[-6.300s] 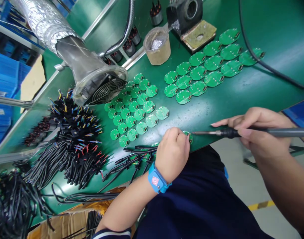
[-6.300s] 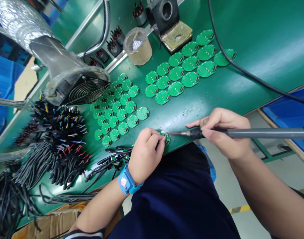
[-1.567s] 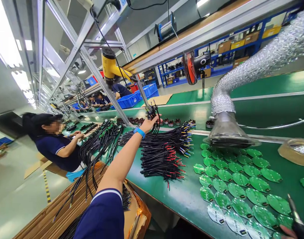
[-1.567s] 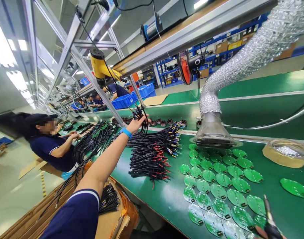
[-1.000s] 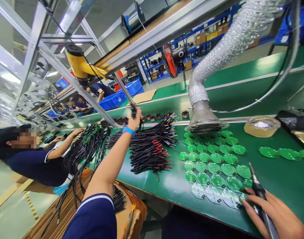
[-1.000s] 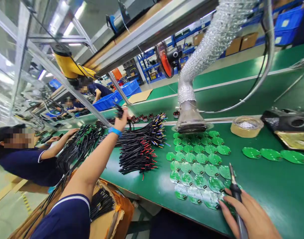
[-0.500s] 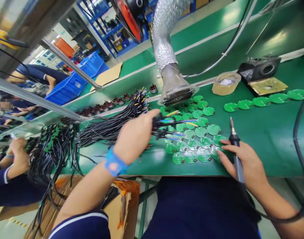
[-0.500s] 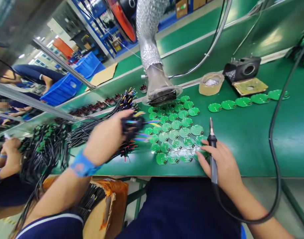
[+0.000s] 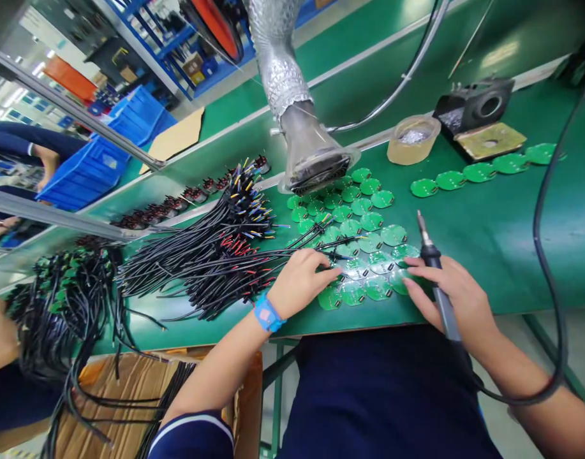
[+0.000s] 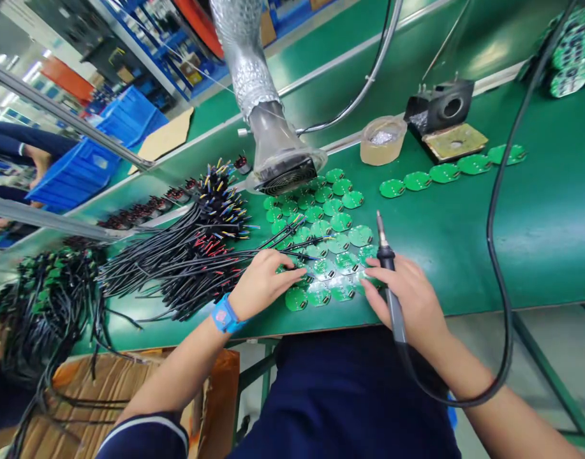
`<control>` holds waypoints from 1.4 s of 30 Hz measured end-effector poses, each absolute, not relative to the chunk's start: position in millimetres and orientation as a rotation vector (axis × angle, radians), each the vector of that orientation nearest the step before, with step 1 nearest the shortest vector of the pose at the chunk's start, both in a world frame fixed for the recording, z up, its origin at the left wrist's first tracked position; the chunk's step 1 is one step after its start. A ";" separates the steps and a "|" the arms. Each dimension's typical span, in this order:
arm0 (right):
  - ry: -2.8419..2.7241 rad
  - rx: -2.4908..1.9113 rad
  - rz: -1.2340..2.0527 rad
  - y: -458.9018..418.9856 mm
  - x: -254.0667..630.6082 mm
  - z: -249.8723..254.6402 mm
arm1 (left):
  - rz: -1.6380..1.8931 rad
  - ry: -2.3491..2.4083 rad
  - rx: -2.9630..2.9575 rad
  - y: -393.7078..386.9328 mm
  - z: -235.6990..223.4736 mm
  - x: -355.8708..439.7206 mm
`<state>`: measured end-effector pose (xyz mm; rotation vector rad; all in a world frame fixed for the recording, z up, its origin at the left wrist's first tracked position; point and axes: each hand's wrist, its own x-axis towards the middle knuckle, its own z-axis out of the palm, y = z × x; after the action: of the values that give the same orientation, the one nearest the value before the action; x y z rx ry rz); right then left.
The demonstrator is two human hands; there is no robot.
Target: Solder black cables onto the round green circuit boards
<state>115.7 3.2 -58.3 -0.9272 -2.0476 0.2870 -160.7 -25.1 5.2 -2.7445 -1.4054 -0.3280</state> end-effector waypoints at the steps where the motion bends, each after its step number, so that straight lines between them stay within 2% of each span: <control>1: -2.094 -0.893 0.295 3.6 115.5 -58.4 | -0.280 -1.373 -2.736 -20.9 0.9 -157.5; 6: -2.344 -0.676 0.361 0.4 103.0 -55.5 | -0.155 -1.314 -2.783 -4.6 1.6 -150.8; 11: -2.516 -0.735 0.360 -5.7 92.5 -52.2 | -0.324 -1.438 -2.972 -26.5 27.7 -150.1; 15: -2.593 -0.756 0.372 -3.7 102.9 -49.7 | -0.390 -1.689 -3.005 -62.1 23.7 -151.5; 20: -2.501 -0.779 0.389 -7.6 116.4 -54.3 | -0.691 -2.002 -2.856 -86.6 -6.0 -147.2; 25: -2.344 -0.775 0.446 -39.4 114.7 -45.2 | -0.951 -2.152 -2.684 -90.4 -13.4 -133.6; 31: -2.073 -0.839 0.573 -73.3 104.0 -20.7 | -0.984 -2.131 -2.709 -93.1 -23.1 -125.8; 42: -2.039 -0.953 0.591 -76.0 93.3 -24.8 | -1.008 -2.143 -2.651 -97.3 -26.9 -123.9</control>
<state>93.3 -76.0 -24.8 -0.9525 -2.0393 0.5915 -123.9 -97.3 -26.9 -2.6509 -2.1429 -1.0083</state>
